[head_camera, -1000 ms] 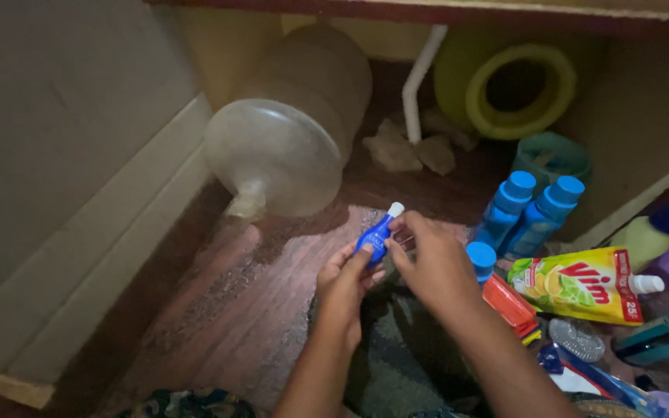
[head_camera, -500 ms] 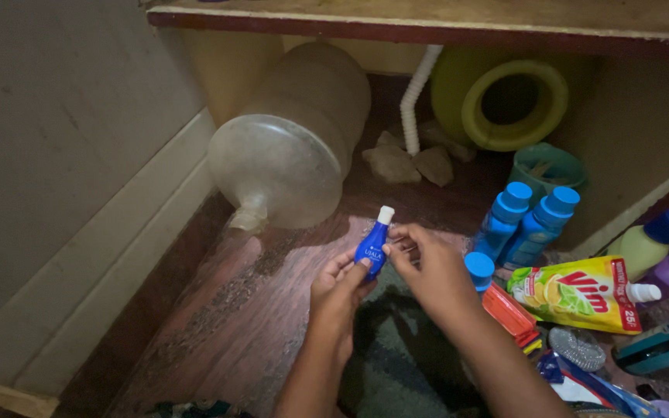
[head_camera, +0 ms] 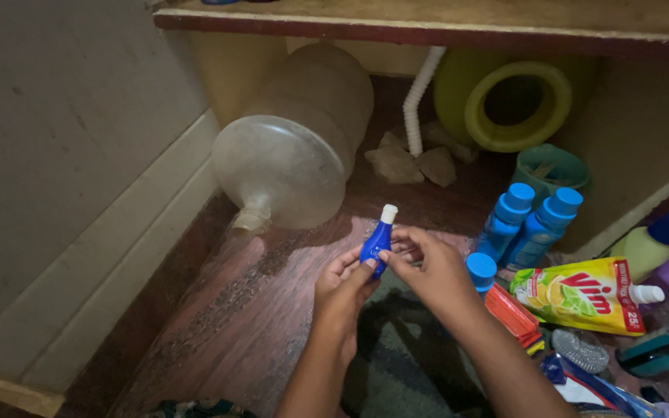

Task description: The person picks up various bottles and containers from the floor and places them on a shelf under a sink. They handle a red liquid bottle, a white bottle, a dark bottle, and several blue bottles, arranging them neatly on the shelf.

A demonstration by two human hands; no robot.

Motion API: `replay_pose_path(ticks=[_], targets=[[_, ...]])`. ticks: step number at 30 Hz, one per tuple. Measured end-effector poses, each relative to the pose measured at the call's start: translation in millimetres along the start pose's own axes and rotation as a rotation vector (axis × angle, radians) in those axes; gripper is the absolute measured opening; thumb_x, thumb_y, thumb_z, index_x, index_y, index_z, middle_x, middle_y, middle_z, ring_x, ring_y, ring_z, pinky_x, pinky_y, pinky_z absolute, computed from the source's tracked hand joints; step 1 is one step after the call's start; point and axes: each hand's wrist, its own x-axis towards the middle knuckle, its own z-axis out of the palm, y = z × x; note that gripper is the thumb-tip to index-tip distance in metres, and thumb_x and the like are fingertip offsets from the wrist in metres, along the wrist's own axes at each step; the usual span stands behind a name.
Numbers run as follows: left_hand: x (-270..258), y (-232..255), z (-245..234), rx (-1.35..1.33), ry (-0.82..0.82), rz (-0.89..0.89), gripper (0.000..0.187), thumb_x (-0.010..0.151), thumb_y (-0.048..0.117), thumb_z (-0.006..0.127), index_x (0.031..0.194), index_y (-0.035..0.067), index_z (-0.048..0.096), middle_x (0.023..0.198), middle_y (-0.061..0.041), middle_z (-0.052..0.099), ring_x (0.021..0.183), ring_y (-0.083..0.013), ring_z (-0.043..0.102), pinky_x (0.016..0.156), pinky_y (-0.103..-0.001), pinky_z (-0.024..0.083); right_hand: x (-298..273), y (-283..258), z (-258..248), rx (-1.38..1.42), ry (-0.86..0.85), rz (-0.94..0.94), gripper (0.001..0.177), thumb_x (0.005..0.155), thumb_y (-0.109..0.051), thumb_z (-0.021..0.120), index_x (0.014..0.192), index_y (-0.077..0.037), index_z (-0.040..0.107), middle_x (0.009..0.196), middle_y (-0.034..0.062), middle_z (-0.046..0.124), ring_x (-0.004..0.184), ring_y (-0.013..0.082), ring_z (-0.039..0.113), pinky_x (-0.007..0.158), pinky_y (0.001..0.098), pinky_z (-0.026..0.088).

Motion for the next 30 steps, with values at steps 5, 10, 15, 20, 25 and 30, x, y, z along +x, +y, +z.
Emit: replay_pose_path(ticks=[5,10,15,20,25,30], targets=[[-3,5,3,0.038,0.024,-0.021,0.040,0.090,0.014,0.068,0.127,0.002,0.062,0.115,-0.010,0.074,0.103,-0.0173,0.071,0.093,-0.033,0.058,-1,0,-1,-0.019,0.004,0.033,0.038,0.082,-0.019,0.080,0.116,-0.004,0.070,0.100,0.0090,0.079,0.090,0.0159,0.076,0.078,0.0312,0.060],[-7,13,8,0.064,0.022,-0.010,0.037,0.091,0.014,0.068,0.126,0.002,0.065,0.114,-0.011,0.075,0.101,-0.0177,0.072,0.092,-0.033,0.058,2,4,-1,-0.001,-0.005,0.044,0.039,0.082,-0.019,0.080,0.117,-0.004,0.070,0.100,0.0091,0.079,0.091,0.0165,0.075,0.081,0.0312,0.060],[-9,20,11,0.280,0.141,-0.085,0.034,0.090,0.017,0.067,0.123,0.008,0.072,0.109,-0.008,0.079,0.097,-0.0168,0.074,0.090,-0.031,0.059,4,11,1,0.061,-0.009,0.030,0.039,0.082,-0.016,0.080,0.118,-0.004,0.069,0.102,0.0084,0.078,0.094,0.0164,0.075,0.084,0.0313,0.060],[-8,16,6,0.271,0.092,0.046,0.036,0.090,0.016,0.070,0.123,0.004,0.072,0.107,-0.008,0.077,0.094,-0.0164,0.072,0.084,-0.030,0.057,3,9,1,0.102,-0.008,0.006,0.039,0.083,-0.015,0.078,0.120,-0.005,0.069,0.104,0.0072,0.078,0.094,0.0160,0.074,0.083,0.0313,0.060],[-2,9,0,0.337,0.128,0.081,0.037,0.088,0.017,0.071,0.123,0.005,0.073,0.106,-0.008,0.076,0.090,-0.0145,0.071,0.080,-0.028,0.057,2,3,-2,0.035,-0.008,0.041,0.038,0.085,-0.017,0.077,0.121,-0.008,0.072,0.103,0.0060,0.079,0.091,0.0143,0.074,0.080,0.0304,0.058],[1,8,-3,0.350,0.104,0.157,0.035,0.087,0.015,0.073,0.121,0.005,0.075,0.101,-0.007,0.077,0.088,-0.0116,0.069,0.079,-0.025,0.054,2,0,-4,0.091,-0.006,-0.014,0.037,0.085,-0.016,0.076,0.121,-0.008,0.072,0.104,0.0060,0.079,0.093,0.0138,0.073,0.083,0.0300,0.057]])
